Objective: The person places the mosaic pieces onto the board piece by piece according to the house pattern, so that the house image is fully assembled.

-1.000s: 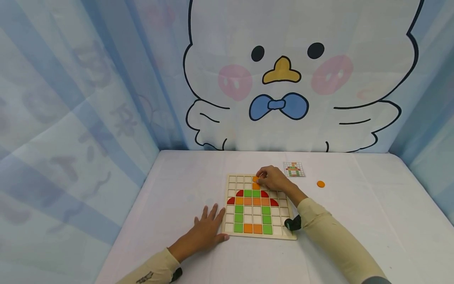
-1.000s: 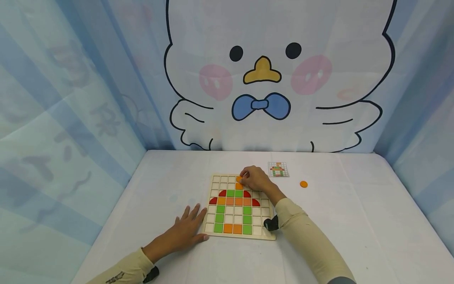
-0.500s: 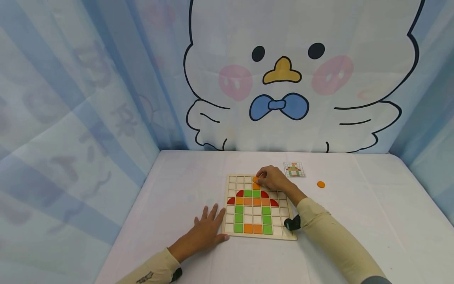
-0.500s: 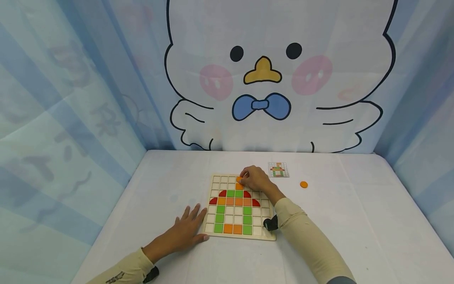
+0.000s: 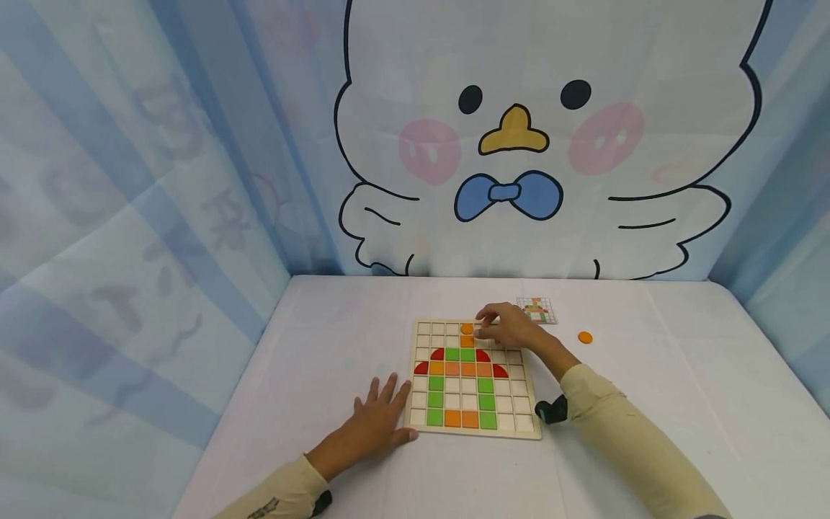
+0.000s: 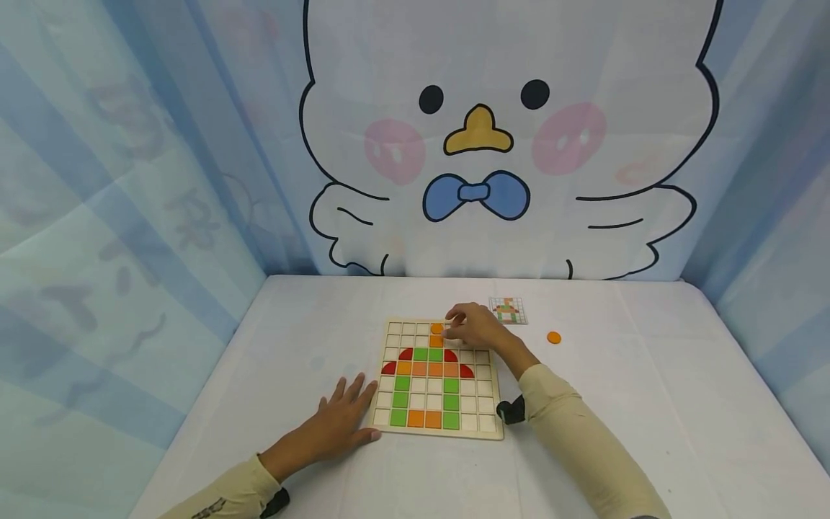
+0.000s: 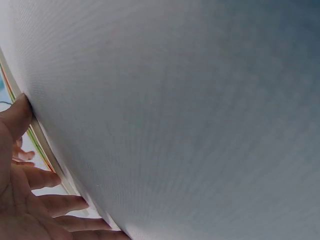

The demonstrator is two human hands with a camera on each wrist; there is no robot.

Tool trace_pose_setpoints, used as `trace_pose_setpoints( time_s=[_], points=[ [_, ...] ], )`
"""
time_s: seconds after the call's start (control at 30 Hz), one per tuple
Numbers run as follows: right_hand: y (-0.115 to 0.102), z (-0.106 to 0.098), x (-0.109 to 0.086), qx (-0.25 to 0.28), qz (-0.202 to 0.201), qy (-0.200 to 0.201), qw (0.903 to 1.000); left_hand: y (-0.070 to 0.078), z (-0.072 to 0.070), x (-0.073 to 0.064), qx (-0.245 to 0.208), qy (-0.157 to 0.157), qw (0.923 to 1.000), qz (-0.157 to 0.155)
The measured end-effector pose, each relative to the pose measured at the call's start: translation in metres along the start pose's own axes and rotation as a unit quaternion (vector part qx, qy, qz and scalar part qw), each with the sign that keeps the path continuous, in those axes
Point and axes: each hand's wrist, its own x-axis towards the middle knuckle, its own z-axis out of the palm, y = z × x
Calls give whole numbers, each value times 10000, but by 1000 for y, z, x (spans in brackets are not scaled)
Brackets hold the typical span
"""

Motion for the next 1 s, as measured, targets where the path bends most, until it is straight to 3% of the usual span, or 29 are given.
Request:
trace_pose_setpoints(
  time_s=[0.27, 0.5, 1.0],
  points=[
    [13, -20, -21, -114, -7, 8, 9999, 2, -2, -1, -40, 15, 10000, 38],
    [32, -39, -39, 195, 219, -83, 9995, 0, 0, 0, 7, 56, 10000, 27],
    [79, -76, -77, -66, 799, 10, 9968, 2, 1, 1, -34, -77, 10000, -47]
  ],
)
